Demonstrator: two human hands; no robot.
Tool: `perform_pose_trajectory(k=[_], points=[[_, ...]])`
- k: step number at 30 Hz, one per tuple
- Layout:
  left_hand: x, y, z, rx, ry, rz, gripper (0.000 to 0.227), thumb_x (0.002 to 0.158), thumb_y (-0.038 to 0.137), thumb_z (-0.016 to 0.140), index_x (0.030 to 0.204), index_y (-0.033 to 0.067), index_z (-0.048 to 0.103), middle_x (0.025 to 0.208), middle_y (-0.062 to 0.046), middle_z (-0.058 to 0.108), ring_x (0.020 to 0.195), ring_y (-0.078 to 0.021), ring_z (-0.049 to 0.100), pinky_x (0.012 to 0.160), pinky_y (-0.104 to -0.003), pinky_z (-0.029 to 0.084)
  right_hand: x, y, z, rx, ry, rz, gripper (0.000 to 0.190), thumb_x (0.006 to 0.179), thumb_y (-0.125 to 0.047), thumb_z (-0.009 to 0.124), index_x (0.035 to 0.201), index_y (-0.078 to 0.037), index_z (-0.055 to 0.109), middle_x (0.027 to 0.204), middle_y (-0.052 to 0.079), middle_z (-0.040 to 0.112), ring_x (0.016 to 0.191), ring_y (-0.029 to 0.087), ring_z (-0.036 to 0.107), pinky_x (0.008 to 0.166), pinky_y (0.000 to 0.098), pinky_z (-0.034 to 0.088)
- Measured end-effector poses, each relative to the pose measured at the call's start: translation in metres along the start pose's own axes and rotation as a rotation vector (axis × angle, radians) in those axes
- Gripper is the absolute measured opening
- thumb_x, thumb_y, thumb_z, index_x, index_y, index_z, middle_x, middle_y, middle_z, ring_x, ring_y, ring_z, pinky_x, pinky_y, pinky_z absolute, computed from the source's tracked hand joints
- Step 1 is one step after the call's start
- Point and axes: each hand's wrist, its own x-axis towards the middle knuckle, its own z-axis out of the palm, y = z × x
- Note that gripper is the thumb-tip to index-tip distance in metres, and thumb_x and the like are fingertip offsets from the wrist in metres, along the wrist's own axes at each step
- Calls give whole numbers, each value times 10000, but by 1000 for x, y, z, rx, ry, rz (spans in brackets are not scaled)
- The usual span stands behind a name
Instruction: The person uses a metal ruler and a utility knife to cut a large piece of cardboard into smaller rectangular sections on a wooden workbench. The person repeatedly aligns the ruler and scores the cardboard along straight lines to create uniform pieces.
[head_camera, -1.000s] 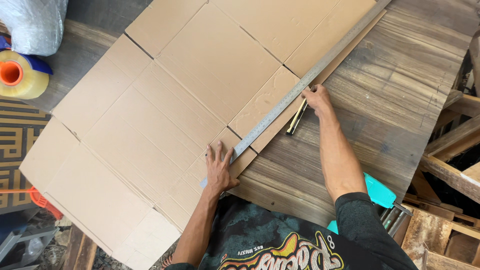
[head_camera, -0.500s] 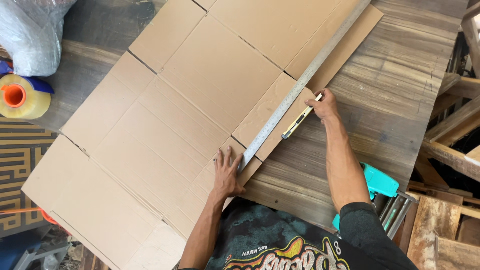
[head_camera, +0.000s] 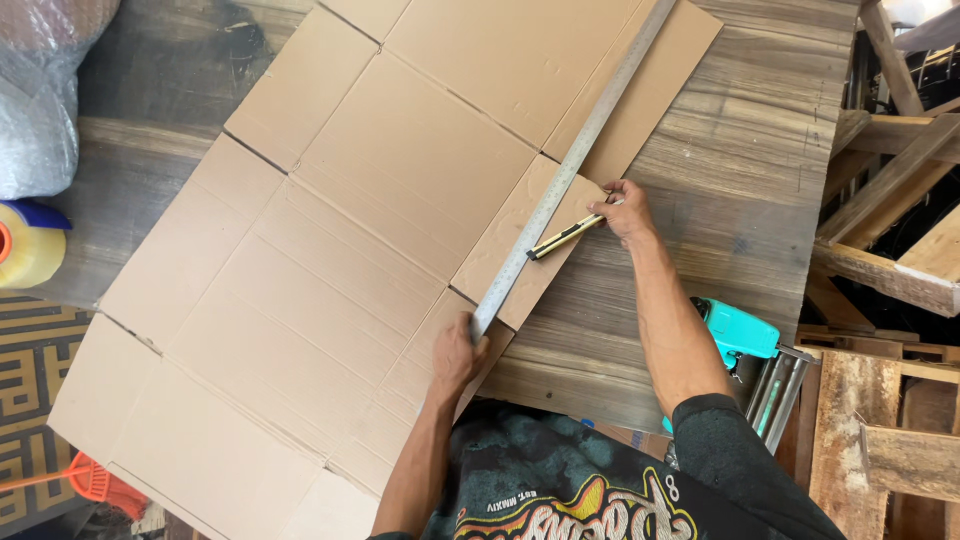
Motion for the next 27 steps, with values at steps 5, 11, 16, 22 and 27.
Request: perform_pose_trajectory(k=[5, 11, 16, 22, 27], points=[[-7, -31, -15, 31, 39, -70, 426, 813, 409, 695, 1128, 165, 544, 922, -200, 732, 913, -405, 740, 779, -529, 565, 14, 19, -1, 36, -2, -21, 503, 748, 35, 774, 1194, -61, 562, 721, 50, 542, 554, 175, 638, 468, 288, 613], [-17, -10, -17, 4, 43, -21, 585, 776, 546, 717, 1121, 112, 533, 922, -214, 712, 921, -397, 728, 797, -489, 553, 27, 13, -30, -21, 35, -111, 473, 722, 29, 803, 1152, -95, 649, 752, 2, 588, 618, 104, 631, 507, 233, 582], [-15, 52, -34, 53, -53, 94, 1003, 507, 705, 848, 1213, 79, 510, 1047, -211, 714, 1030, -369, 714, 908, -459, 548, 27, 15, -94, -43, 111, -146, 469, 752, 25, 810, 1174, -102, 649, 761, -3, 574, 650, 95, 631, 555, 217, 570], [11, 62, -3, 182, -142, 158, 1097, 442, 668, 898, 1259, 106, 427, 1122, -144, 709, 1085, -349, 685, 992, -530, 450, 16, 47, -148, -14, 241, -86, 486, 748, 23, 824, 1163, -130, 622, 766, 4, 592, 651, 114, 640, 526, 227, 574], [36, 64, -14, 195, -118, 207, 1124, 404, 779, 831, 1201, 85, 451, 1055, -162, 734, 1025, -384, 718, 1006, -581, 438, 2, 49, -140, 57, 335, -39, 487, 765, -13, 834, 1150, -138, 563, 819, 9, 613, 651, 129, 653, 475, 234, 567]])
